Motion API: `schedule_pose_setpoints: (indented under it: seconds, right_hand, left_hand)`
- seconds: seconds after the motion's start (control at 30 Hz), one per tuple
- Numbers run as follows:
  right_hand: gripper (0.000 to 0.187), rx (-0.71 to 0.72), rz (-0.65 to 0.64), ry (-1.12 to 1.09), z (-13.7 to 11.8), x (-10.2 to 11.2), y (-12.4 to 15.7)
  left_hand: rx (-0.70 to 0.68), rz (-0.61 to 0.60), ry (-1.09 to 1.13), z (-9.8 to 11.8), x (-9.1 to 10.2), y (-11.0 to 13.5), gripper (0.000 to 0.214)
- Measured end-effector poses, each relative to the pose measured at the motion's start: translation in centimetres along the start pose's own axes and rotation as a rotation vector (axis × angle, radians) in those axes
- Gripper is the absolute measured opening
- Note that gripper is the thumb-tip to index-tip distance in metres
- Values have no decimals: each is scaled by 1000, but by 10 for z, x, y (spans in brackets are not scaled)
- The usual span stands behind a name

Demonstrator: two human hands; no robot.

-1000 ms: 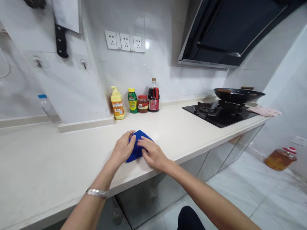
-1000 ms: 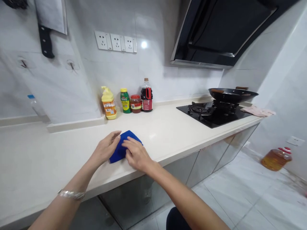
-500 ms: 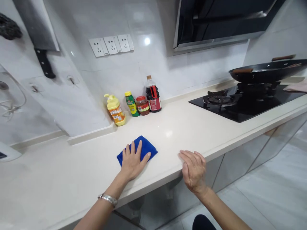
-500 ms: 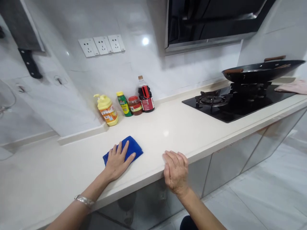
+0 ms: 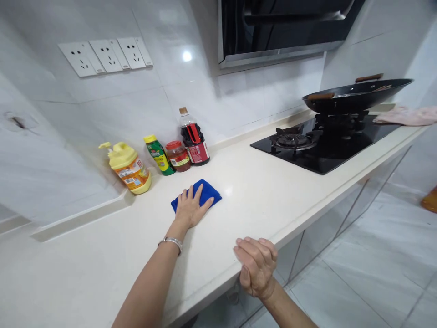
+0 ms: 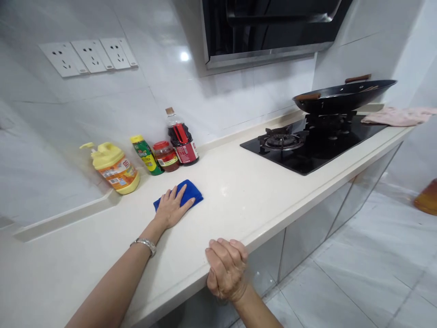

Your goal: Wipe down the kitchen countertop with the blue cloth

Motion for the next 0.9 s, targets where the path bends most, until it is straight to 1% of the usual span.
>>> schedule_pose_setpoints:
  seconds: [0.1,0.17,0.23,0.3,0.4,0.57,0.67,0.77,0.83,0.9]
  right_hand:
    - [38,47,28,15,-1,1,1]
    - [39,67,30,19,-1,0,1]
    - [38,74,27,18,-1,-1,2]
    - [37,70,29,17,0,-1,3]
    - [35,58,30,19,0,-1,4]
    - [37,48,-17,7,1,-1,6]
    - [40,48,-59,-3,1,0,6]
    - [39,61,-106,0,3,0,8]
    - [40,81,-128,6,3,-1,11]
    - [41,97,-141,13,4,-1,13]
  left_hand:
    - [-15,-3,-6,0,-4,-20,90]
    - [-25,-12,-7,0,-6,-28,89]
    - [-22,-16,-15,1,-6,-29,89]
    - [-10,-12,-24,3,-6,-23,90]
    - [-26,-8,-17,15,-4,-3,91]
    - [-115,-15,49,45,5,46,90]
    - [-164,5,107,53,14,75,90]
    - [-218,24,172,47,22,99,89]
    - [-250,32,200,36,26,114,86]
    - [-266,35,208,20,29,129,83]
Point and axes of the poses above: each hand's wrist, its own y-axis away from the middle knuckle, its own x-axis out of the back of the hand, z = x × y, the point moved 10 cm from there along -y, towards the middle knuckle, and after that the axes turned 4 degrees about z, right-handed, at the moved point
